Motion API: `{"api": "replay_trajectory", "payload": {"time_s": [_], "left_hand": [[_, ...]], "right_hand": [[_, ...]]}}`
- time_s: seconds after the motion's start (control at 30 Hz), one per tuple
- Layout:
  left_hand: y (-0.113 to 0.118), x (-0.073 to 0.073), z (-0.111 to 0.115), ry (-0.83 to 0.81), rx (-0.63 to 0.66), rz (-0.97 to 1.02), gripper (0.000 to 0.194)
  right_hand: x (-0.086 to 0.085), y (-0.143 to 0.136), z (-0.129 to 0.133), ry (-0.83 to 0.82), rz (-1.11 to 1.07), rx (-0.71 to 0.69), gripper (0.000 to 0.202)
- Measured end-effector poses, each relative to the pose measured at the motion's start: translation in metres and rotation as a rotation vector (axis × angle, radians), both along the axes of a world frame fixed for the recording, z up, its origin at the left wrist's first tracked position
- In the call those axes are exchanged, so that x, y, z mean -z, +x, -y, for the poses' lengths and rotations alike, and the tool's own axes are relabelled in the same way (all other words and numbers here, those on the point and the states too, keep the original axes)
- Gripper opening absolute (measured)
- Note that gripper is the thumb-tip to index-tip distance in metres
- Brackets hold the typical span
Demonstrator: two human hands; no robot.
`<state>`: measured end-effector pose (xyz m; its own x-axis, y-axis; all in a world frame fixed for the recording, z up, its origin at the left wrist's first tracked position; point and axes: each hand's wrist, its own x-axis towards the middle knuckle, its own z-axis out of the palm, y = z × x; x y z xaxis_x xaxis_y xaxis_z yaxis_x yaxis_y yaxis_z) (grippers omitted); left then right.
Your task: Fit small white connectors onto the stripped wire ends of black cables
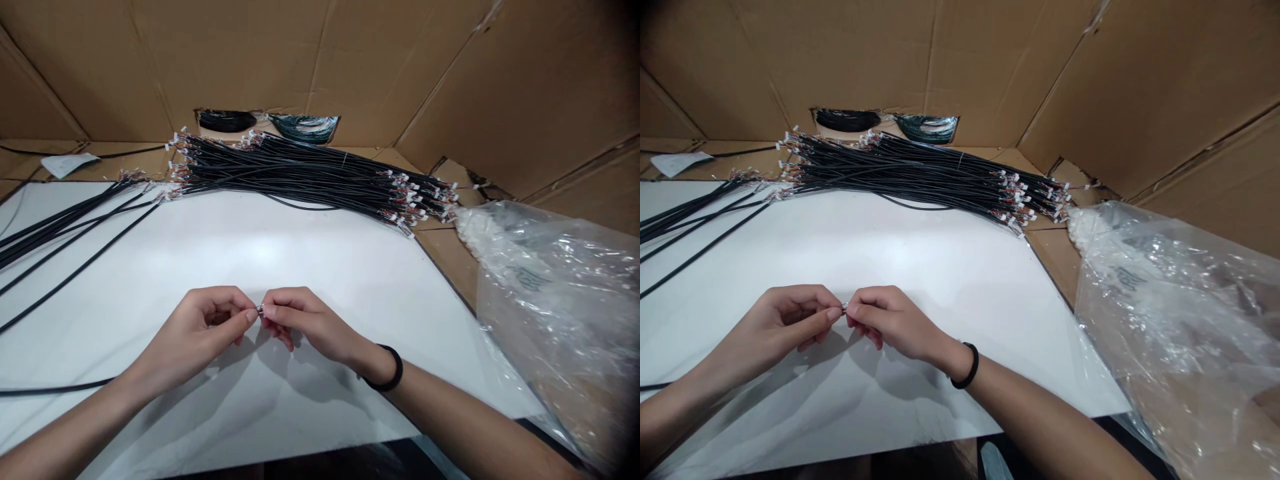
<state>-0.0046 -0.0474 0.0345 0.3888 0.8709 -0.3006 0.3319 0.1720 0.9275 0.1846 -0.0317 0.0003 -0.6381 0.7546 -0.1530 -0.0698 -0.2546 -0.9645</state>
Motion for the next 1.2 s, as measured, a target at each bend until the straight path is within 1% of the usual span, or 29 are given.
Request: {"api": "replay_trajectory", "payload": {"time_s": [0.1, 0.2, 0.3, 0.5, 0.6, 0.67, 0.83, 0.93, 1.2], "left_hand": [[0.0004, 0.0012, 0.0015, 0.033, -0.055, -0.013, 0.020], [0.0004, 0.0018, 0.0021, 0.023, -0.090, -0.010, 0.018], [-0.0003, 0.0015, 0.0011, -0.010, -0.091, 0.033, 0.019], [-0.0040, 0.0021, -0.0048, -0.123, -0.059, 0.206, 0.026], [-0.0054, 0.0034, -0.0061, -0.157, -0.054, 0.231, 0.025], [-0.0057, 0.0038, -0.0060, -0.162, -0.049, 0.232, 0.025], [-0.0046, 0.0035, -0.0052, -0.194, -0.014, 0.232, 0.024], [-0.0049, 0.0039, -0.0050, -0.215, 0.014, 0.241, 0.026], [-0.0075, 0.0087, -0.0041, -0.300, 0.018, 0.362, 0.023]], "right_hand": [[-0.0011, -0.0007, -0.0012, -0.036, 0.018, 0.010, 0.023], [-0.0034, -0.0007, -0.0019, -0.056, 0.039, 0.014, 0.026], [-0.0055, -0.0005, -0.0025, -0.080, 0.043, 0.015, 0.030], [-0.0080, -0.0006, -0.0026, -0.104, 0.041, 0.013, 0.032], [-0.0089, -0.0011, -0.0020, -0.108, 0.048, 0.015, 0.033], [-0.0088, -0.0012, -0.0015, -0.074, 0.050, 0.015, 0.034], [-0.0055, -0.0002, -0.0003, 0.140, 0.070, -0.011, 0.041], [-0.0033, 0.0007, 0.0005, 0.220, 0.096, -0.032, 0.045], [-0.0007, 0.0015, 0.0025, 0.217, 0.092, -0.044, 0.042]]}}
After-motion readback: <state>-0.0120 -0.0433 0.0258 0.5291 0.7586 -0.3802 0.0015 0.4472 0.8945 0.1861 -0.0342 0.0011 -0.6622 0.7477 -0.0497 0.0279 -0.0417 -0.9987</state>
